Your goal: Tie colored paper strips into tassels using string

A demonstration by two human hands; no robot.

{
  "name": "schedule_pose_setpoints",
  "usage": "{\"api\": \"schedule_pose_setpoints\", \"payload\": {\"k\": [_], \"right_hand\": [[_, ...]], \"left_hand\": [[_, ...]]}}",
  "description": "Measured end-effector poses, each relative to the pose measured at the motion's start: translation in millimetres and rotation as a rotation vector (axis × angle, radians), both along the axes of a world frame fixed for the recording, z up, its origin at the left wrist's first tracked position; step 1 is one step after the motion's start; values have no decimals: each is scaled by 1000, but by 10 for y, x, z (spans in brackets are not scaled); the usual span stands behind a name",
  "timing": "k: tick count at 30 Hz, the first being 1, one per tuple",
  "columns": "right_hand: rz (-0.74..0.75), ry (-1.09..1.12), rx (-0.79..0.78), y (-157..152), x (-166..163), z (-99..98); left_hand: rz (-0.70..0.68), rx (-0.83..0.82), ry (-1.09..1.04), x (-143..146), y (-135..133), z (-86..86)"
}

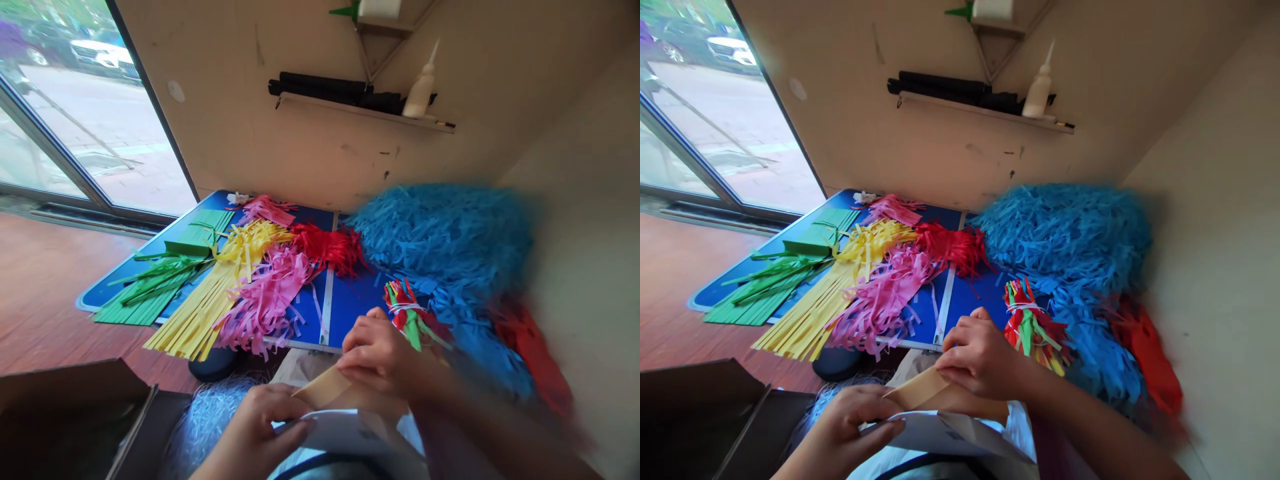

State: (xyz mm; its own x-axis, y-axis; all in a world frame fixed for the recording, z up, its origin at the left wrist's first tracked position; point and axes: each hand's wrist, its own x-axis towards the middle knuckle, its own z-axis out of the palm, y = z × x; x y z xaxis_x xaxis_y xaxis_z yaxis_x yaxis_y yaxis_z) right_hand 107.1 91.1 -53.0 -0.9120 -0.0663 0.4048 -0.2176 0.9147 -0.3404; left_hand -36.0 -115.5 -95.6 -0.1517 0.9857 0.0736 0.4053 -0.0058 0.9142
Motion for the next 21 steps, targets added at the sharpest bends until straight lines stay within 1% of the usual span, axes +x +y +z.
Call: {"api": "schedule_pose_setpoints", "payload": {"k": [3,6,13,21], "right_hand": [[-29,-85,-13,-14,13,-3],[-12,-120,18,-28,16,-10],[0,58,5,-15,15,-56],[53,142,24,-20,42,-103]], "left_hand": [[9,13,4,6,-2,-2],[6,28,17,18,-2,11],[18,35,-18,35,20,62],[21,32,2,37,16,47]]}}
